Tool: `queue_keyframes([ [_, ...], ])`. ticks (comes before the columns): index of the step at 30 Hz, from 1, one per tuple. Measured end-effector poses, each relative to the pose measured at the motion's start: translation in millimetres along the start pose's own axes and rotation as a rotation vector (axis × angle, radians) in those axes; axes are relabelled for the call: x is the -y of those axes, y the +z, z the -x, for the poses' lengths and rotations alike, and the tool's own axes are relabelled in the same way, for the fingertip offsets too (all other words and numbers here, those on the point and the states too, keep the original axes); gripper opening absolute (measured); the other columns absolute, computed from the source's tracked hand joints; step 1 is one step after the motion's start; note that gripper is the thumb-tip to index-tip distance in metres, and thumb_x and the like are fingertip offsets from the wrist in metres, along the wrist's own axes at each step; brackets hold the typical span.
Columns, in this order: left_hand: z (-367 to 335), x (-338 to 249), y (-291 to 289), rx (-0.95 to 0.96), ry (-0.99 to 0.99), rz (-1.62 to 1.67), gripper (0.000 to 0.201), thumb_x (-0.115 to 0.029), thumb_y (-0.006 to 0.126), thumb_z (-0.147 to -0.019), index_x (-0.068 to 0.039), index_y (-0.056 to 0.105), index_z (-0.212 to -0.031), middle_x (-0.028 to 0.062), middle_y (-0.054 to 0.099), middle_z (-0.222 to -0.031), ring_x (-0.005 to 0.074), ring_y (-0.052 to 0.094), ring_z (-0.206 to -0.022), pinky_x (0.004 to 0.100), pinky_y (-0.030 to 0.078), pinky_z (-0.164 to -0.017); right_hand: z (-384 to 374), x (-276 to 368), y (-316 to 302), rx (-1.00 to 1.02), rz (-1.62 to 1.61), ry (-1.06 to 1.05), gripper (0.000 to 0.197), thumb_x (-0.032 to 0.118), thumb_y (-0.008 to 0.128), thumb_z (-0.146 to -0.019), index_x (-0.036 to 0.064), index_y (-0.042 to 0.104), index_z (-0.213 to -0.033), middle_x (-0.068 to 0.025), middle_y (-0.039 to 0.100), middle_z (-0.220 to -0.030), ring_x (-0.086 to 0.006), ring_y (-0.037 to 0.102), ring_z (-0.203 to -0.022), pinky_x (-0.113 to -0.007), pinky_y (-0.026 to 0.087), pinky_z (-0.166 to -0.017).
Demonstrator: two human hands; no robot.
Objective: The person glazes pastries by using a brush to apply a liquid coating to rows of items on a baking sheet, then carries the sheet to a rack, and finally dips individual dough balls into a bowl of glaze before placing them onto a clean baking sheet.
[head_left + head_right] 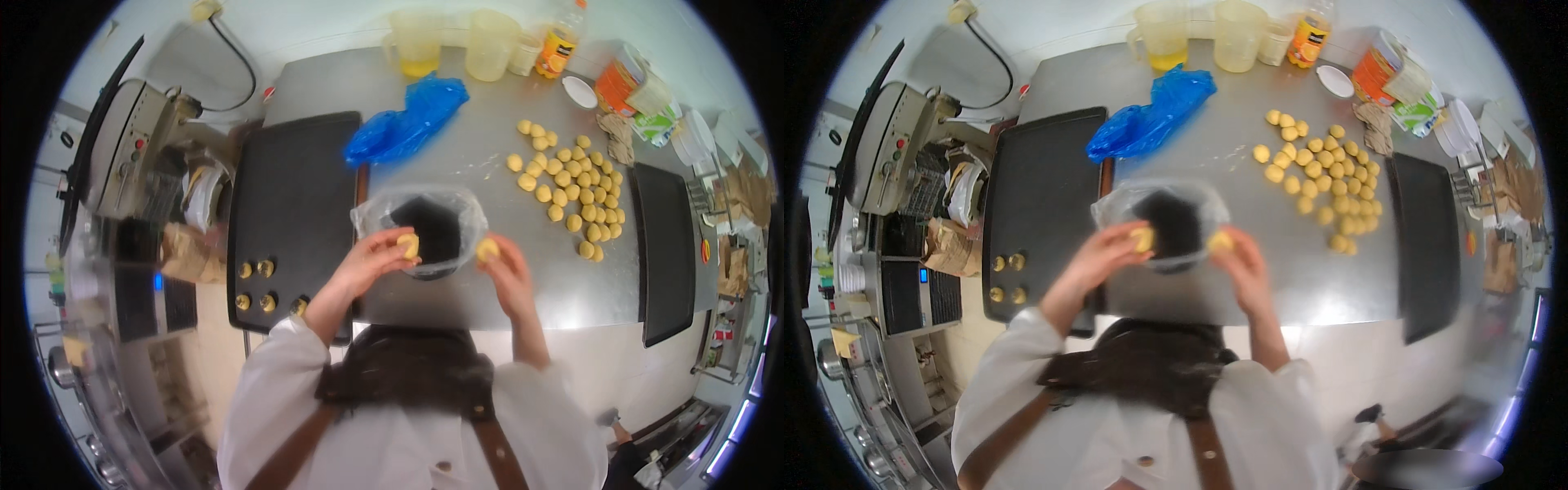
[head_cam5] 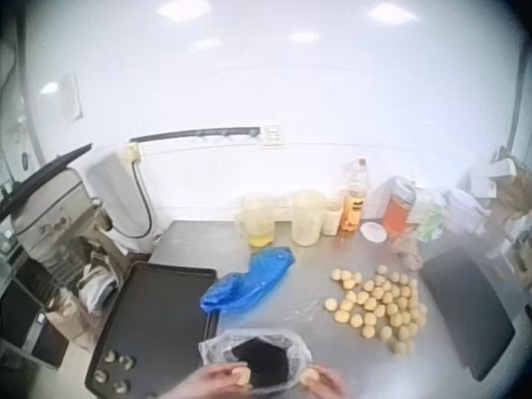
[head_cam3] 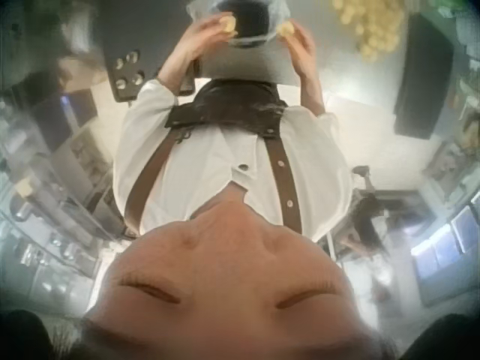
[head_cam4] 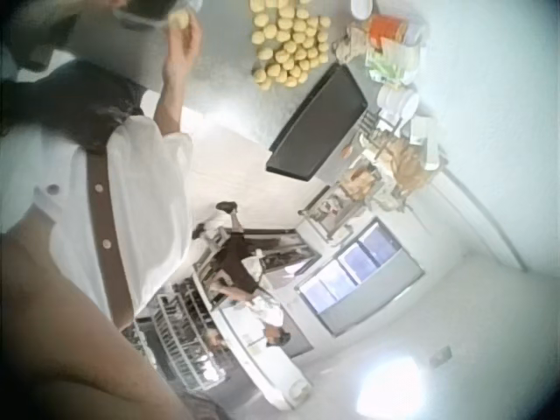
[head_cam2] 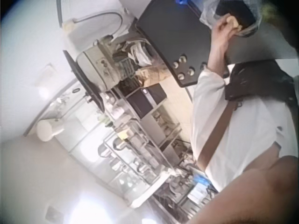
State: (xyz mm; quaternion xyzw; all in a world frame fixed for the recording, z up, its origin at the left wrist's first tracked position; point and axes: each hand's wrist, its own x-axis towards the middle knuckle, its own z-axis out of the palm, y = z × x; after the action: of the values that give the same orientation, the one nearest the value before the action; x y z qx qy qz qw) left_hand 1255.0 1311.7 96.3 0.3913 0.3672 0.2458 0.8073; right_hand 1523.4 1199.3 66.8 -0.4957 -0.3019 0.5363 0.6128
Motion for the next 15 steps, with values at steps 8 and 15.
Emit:
queue_keyframes([
  [8, -42, -2, -21, -0.315, 0.563, -1.327, 0.035, -0.025, 0.078, -0.078, -0.011, 0.064, -0.107, 0.0105, 0.068, -0.097, 0.0257, 0.07, -0.079, 0.0378, 0.055, -0.065, -39, -28, 73, 0.019, 1.043, -0.105, 0.034, 0.014, 0.08, -0.08, 0.0025, 0.06, -0.105, -0.0119, 0.066, -0.102, -0.0217, 0.064, -0.093, -0.032, 0.052, -0.076],
  [15, -86, 43, -50, -0.112, 0.804, -1.803, 0.011, -0.02, 0.069, -0.079, -0.011, 0.064, -0.082, 0.0073, 0.064, -0.084, 0.0254, 0.065, -0.091, 0.0414, 0.052, -0.067, -47, -67, 87, 0.227, 1.401, -0.475, 0.024, 0.015, 0.08, -0.075, 0.0046, 0.064, -0.09, -0.0123, 0.064, -0.092, -0.031, 0.062, -0.089, -0.039, 0.05, -0.079],
])
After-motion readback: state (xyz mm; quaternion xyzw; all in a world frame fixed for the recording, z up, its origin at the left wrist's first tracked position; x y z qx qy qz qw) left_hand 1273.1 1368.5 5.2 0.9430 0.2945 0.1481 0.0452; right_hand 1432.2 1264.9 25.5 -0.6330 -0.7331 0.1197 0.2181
